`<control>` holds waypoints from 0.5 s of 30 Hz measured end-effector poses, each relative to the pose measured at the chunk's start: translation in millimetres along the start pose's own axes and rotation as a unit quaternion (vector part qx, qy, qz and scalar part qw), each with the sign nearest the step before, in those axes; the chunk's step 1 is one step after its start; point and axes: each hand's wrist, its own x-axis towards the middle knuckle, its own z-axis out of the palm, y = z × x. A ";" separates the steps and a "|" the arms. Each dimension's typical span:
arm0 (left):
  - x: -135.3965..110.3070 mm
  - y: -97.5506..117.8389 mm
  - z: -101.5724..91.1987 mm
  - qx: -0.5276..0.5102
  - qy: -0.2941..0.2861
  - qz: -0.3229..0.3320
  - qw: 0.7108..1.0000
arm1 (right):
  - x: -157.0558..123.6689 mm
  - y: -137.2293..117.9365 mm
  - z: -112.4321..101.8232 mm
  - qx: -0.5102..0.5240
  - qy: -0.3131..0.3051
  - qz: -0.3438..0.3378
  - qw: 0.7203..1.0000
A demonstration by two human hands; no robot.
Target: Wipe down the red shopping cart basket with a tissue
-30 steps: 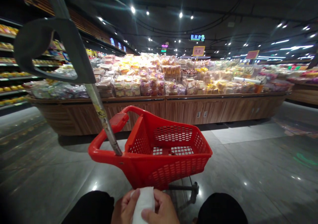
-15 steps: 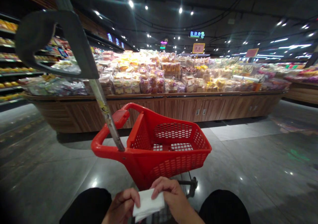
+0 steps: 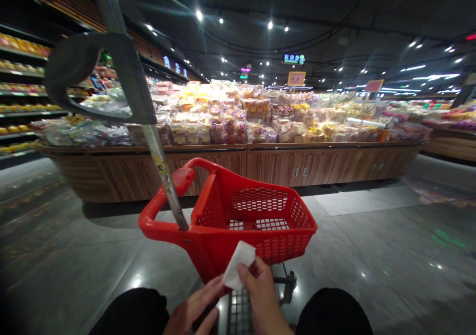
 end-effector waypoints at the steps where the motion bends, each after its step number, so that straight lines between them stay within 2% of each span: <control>1: 6.7 -6.3 -8.8 0.038 0.015 0.033 0.999 | 6.3 -9.3 -5.5 -0.072 0.013 -0.055 0.996; 2: 15.0 -12.6 -19.4 0.087 0.040 0.061 0.994 | 13.1 -19.2 -10.6 -0.156 0.030 -0.119 0.980; 3: 24.8 -18.7 -31.0 0.140 0.067 0.058 0.986 | 20.2 -28.6 -14.5 -0.239 0.037 -0.195 0.951; 5: 46.8 -29.3 -53.8 0.230 0.151 0.081 0.958 | 34.1 -42.6 -16.0 -0.364 0.018 -0.321 0.874; 6: 58.0 -33.4 -63.4 0.273 0.182 0.077 0.941 | 40.6 -45.8 -13.1 -0.409 0.006 -0.363 0.837; 8: 78.2 -38.8 -77.1 0.342 0.189 0.063 0.918 | 51.5 -43.8 0.0 -0.480 -0.013 -0.391 0.785; 9: 86.2 -40.1 -81.1 0.366 0.179 0.056 0.912 | 55.6 -39.3 9.3 -0.510 -0.018 -0.381 0.771; 11: 97.0 -40.3 -84.5 0.404 0.112 0.035 0.907 | 60.6 -26.8 30.8 -0.553 -0.028 -0.340 0.760; 13: 101.3 -38.6 -84.3 0.427 0.052 0.012 0.903 | 61.6 -14.7 51.8 -0.561 -0.047 -0.313 0.765; 15: 101.5 -36.9 -83.0 0.435 0.040 -0.003 0.900 | 60.2 -6.9 66.9 -0.548 -0.065 -0.315 0.772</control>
